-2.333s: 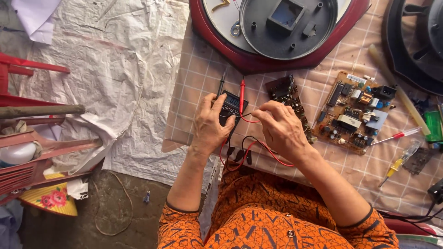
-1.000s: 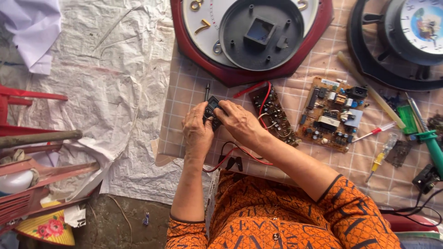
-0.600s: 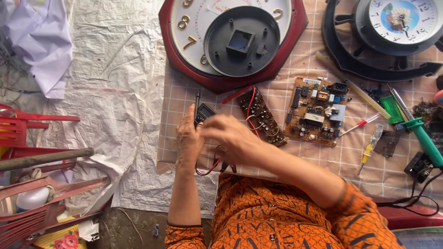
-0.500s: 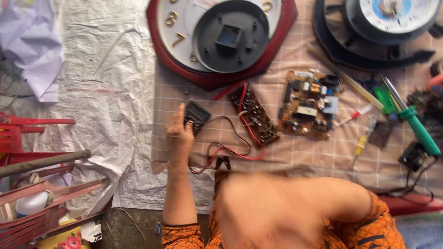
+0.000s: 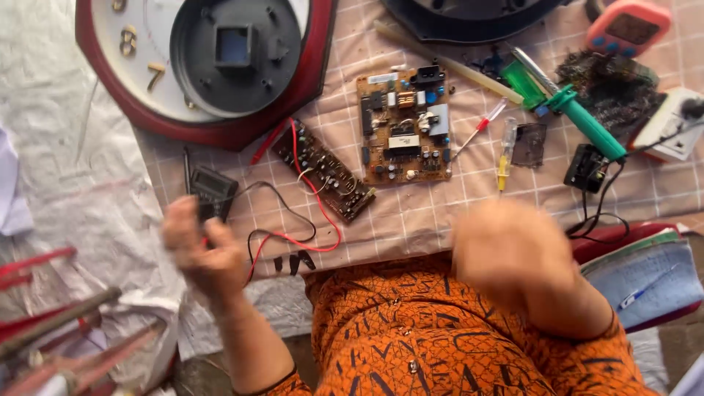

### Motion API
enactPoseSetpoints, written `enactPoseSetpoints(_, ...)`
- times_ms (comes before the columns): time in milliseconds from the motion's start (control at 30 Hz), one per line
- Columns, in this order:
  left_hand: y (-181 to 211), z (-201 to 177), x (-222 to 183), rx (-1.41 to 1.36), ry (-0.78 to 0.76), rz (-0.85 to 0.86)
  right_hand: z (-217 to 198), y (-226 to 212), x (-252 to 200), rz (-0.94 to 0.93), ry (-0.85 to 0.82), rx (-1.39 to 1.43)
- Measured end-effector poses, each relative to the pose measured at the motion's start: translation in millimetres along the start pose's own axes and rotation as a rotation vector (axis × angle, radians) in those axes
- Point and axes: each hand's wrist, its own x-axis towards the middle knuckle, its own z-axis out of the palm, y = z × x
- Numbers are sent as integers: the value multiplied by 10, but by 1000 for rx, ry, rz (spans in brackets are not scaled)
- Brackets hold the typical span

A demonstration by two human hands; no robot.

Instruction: Testing electronic components on a circuit board using a multimeter and probes

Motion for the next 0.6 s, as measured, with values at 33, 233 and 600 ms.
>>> enactPoseSetpoints(33,132,25,-29,-140,50,100,-51,135,55,-170,257,111)
enactPoseSetpoints(233,614,702,-427,-304,-209,224,634,976,-15,-120,264,-188)
enactPoseSetpoints(600,613,675,-537,-258,-366,216,815,841,115,-161,112,-166)
